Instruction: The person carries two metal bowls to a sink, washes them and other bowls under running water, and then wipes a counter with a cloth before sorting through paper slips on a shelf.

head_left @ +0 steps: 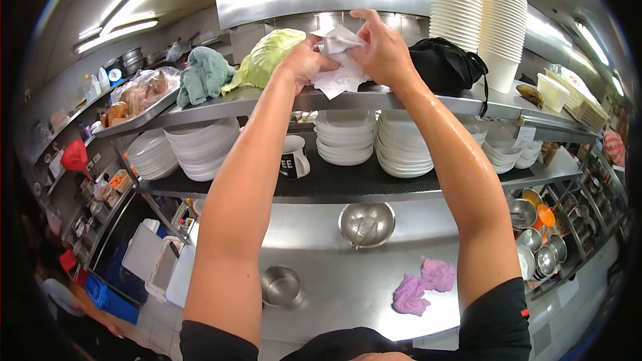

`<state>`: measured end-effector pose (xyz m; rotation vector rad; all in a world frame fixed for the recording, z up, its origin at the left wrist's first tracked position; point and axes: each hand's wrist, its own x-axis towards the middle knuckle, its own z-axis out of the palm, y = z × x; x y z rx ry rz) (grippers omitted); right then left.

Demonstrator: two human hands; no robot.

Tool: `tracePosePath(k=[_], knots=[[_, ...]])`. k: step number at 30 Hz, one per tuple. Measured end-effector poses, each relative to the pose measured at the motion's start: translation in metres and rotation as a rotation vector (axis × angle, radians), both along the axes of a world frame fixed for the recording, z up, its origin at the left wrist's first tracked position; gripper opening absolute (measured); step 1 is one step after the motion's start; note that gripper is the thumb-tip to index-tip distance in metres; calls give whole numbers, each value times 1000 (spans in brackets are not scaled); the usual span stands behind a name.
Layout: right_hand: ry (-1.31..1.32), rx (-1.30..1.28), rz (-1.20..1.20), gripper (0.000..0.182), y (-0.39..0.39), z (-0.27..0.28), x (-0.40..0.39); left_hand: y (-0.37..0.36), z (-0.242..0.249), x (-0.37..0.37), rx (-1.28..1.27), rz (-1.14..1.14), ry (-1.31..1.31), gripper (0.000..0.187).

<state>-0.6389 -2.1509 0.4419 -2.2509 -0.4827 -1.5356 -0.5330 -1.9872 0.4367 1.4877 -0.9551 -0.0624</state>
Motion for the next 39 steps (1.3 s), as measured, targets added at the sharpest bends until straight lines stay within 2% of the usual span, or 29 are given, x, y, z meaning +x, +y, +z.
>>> tracePosePath(k=[2,4,5,7,8,12,15,17,18,20,24,28,30,36,37,39], knots=[[58,-21,-16,28,0,-3,3,-2,-4,5,-27,-12,-43,70],[-90,-211,-105,21,-3,-4,13,-3,-2,2,-30,81,-41,63],[-88,-206,-104,21,-6,-5,18,-2,-2,4,-25,82,-40,63],[-65,-212,-71,15,-8,-4,19,-4,1,18,-88,-53,126,52],[-62,-210,-72,15,-9,-6,19,-5,0,24,-62,-20,93,40],[-36,-132,-33,15,-7,-4,20,-9,0,26,-14,104,-7,35],[-52,-128,-25,15,-8,-4,18,-10,-1,27,-6,125,5,37],[-62,-137,-19,15,-8,-3,19,-8,0,22,-55,42,-50,52],[-61,-129,-14,16,-8,-3,20,-7,-1,21,-58,44,-54,52],[-68,-126,-6,17,-9,-1,22,-7,-2,17,-97,38,-17,70],[-68,-130,38,21,-11,-1,25,-3,0,10,-74,6,-27,82],[44,-67,30,24,-9,-4,19,-3,-3,14,-75,-1,-14,82],[52,-69,55,24,-7,-4,15,-4,-4,18,-96,10,-55,94],[58,-64,-3,27,-8,1,17,-8,-6,26,-76,81,-117,100],[29,-67,-25,25,-9,-1,20,-8,-9,23,-77,82,-110,100],[5,-85,-65,22,-11,-1,21,-7,-6,14,-72,157,-114,87]])
